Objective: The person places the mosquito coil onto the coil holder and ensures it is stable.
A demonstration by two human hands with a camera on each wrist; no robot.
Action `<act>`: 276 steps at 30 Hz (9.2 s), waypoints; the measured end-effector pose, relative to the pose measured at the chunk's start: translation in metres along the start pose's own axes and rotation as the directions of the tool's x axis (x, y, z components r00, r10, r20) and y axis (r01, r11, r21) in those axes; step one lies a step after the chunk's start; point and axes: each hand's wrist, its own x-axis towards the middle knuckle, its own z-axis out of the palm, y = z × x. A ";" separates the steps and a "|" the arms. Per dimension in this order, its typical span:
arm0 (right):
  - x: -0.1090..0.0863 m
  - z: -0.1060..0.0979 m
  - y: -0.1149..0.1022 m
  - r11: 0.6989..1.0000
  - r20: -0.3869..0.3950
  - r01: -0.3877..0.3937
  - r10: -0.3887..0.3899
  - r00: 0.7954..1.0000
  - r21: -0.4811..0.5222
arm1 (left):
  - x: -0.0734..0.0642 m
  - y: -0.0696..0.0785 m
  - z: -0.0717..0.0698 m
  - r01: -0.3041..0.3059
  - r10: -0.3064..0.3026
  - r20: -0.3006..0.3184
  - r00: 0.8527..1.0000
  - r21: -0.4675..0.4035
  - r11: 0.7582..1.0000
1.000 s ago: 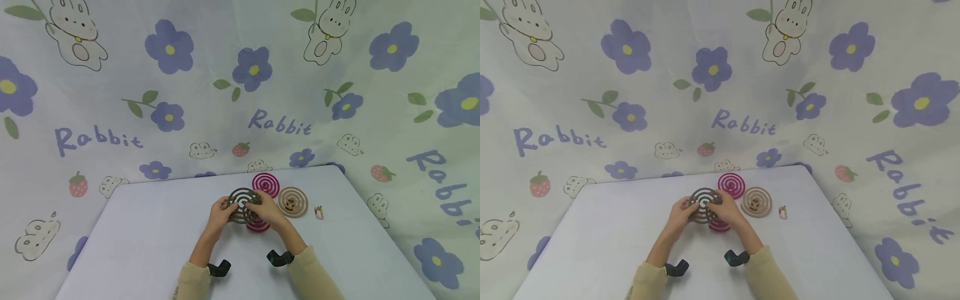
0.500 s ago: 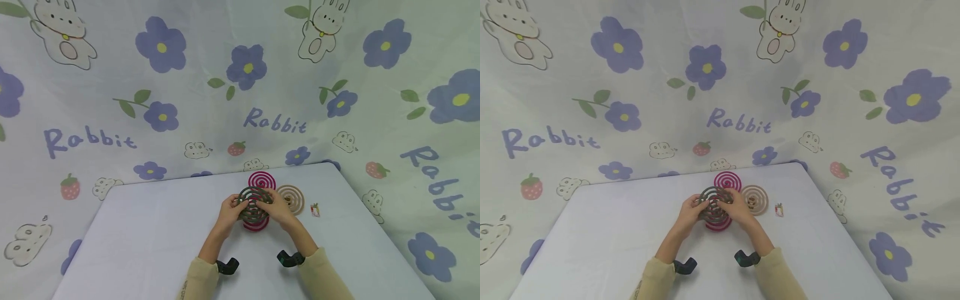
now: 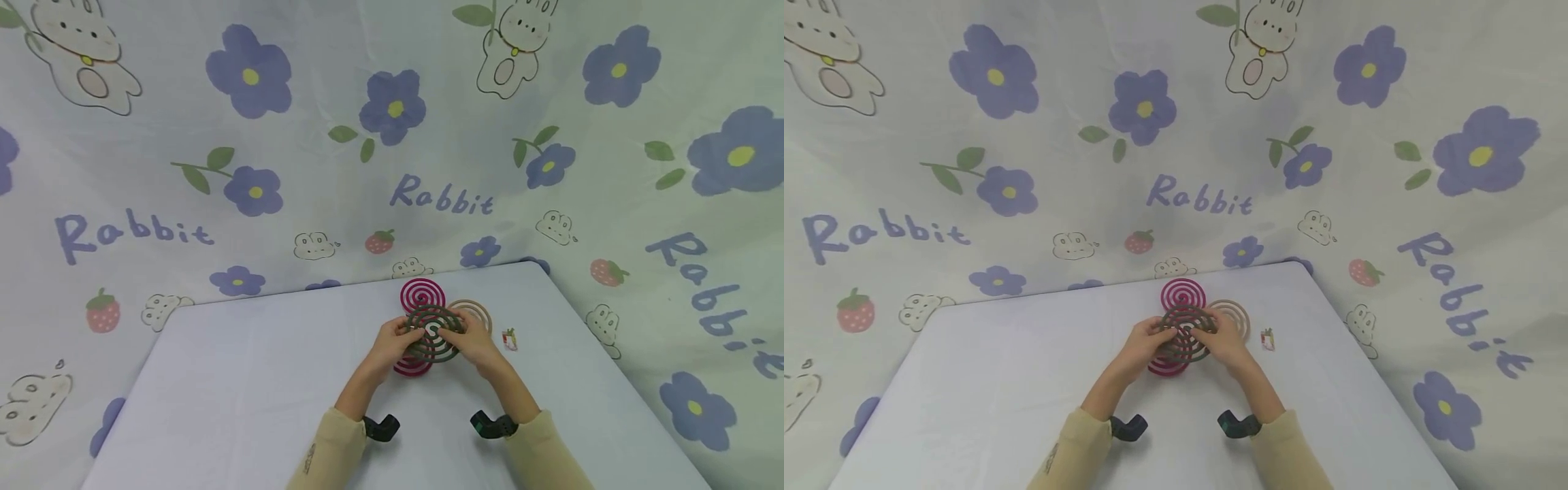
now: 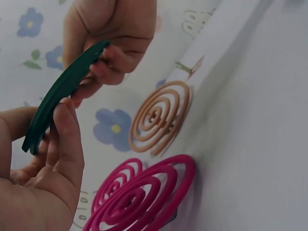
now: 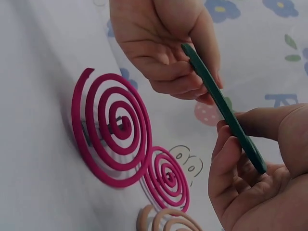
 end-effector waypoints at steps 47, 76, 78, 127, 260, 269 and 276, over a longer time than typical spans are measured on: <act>-0.012 -0.078 0.030 0.988 -0.160 -0.039 0.063 0.985 0.150 | 0.058 -0.006 0.089 0.120 -0.113 0.048 0.992 -0.186 0.975; 0.003 -0.122 0.047 0.908 -0.230 -0.014 0.121 0.965 0.419 | 0.095 -0.004 0.146 0.174 -0.191 -0.077 0.979 -0.183 0.968; 0.005 -0.122 0.048 0.901 -0.244 -0.026 0.145 0.959 0.433 | 0.097 -0.005 0.147 0.174 -0.192 -0.083 0.978 -0.181 0.968; 0.022 -0.128 0.096 0.939 -0.348 -0.187 0.285 0.893 0.289 | 0.099 -0.054 0.181 0.213 -0.264 -0.231 0.937 -0.222 0.951; -0.010 -0.182 0.089 0.920 -0.221 -0.263 0.203 0.954 -0.289 | -0.010 -0.060 0.050 0.254 -0.221 0.157 0.963 -0.236 0.938; -0.007 -0.204 0.062 0.836 -0.198 -0.077 -0.039 0.979 -0.543 | -0.043 -0.036 -0.016 0.151 -0.154 0.189 0.970 0.029 0.988; -0.006 -0.215 0.025 0.729 -0.116 0.079 -0.213 0.970 -0.680 | -0.067 -0.002 -0.076 0.053 -0.103 0.164 0.981 0.284 0.957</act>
